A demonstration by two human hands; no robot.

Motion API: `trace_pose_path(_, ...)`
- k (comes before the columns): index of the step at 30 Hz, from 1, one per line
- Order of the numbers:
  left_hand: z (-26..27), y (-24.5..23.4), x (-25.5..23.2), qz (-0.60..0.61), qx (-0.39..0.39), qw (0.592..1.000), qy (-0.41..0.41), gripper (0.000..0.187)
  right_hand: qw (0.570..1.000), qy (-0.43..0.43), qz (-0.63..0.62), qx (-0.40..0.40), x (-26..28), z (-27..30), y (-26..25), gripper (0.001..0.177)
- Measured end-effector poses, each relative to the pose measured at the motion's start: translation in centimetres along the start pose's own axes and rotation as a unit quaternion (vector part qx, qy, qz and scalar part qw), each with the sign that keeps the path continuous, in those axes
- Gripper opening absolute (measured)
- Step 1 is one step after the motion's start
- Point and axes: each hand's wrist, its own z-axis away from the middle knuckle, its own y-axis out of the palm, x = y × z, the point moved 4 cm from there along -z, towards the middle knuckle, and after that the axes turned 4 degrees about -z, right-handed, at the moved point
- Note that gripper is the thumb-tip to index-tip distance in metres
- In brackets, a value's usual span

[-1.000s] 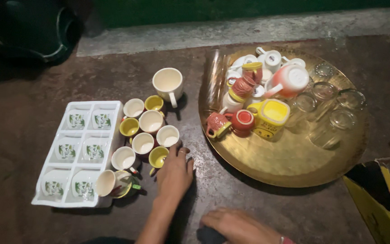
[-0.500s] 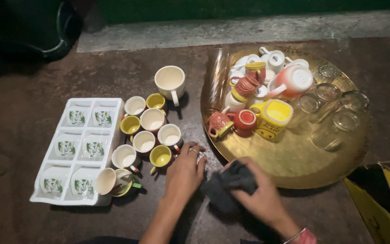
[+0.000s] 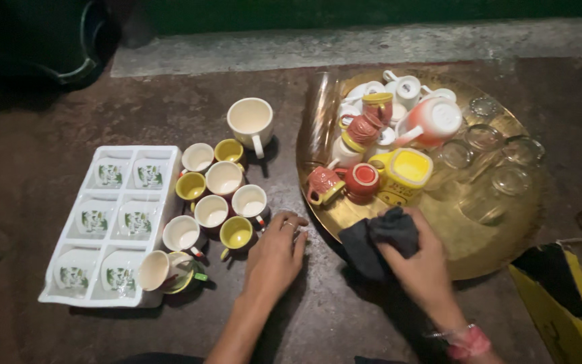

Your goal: The person wipes various cups and mugs using a dark cloth and places them onto the floor and a large metal tray.

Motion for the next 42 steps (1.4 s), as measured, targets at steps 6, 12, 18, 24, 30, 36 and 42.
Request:
trace_pose_path(6,0.1,0.5,-0.2,0.001,0.028,1.000,-0.009,0.018,0.954,0.138,-0.253,0.078,-3.6,-0.4,1.5,0.031)
trace_pose_path(12,-0.2,0.1,-0.3,0.023,-0.015,0.999,0.017,0.021,0.977,0.087,-0.184,0.059,-4.7,-0.2,1.4,0.031)
trace_pose_path(18,-0.7,-0.3,-0.4,0.060,-0.084,0.993,0.056,0.029,0.999,-0.002,0.047,-0.026,-5.1,-4.1,-3.6,0.045)
trace_pose_path(24,-0.8,-0.5,-0.8,0.084,-0.023,0.996,0.007,0.026,0.945,-0.163,0.280,0.032,-2.5,-9.2,-3.8,0.052)
trace_pose_path(30,-0.9,-0.9,-1.0,0.103,-0.042,0.993,0.031,0.027,0.996,-0.028,0.055,0.069,-3.3,-14.5,-2.0,0.041)
trace_pose_path(36,-1.1,-0.5,-1.1,0.091,-0.019,0.996,0.014,0.030,0.887,0.232,-0.397,0.043,-4.4,-16.5,-0.7,0.038)
trace_pose_path(42,-1.1,-0.5,-1.3,0.086,0.005,0.996,0.013,0.027,0.783,0.243,-0.572,0.028,-5.3,-17.6,-0.4,0.035)
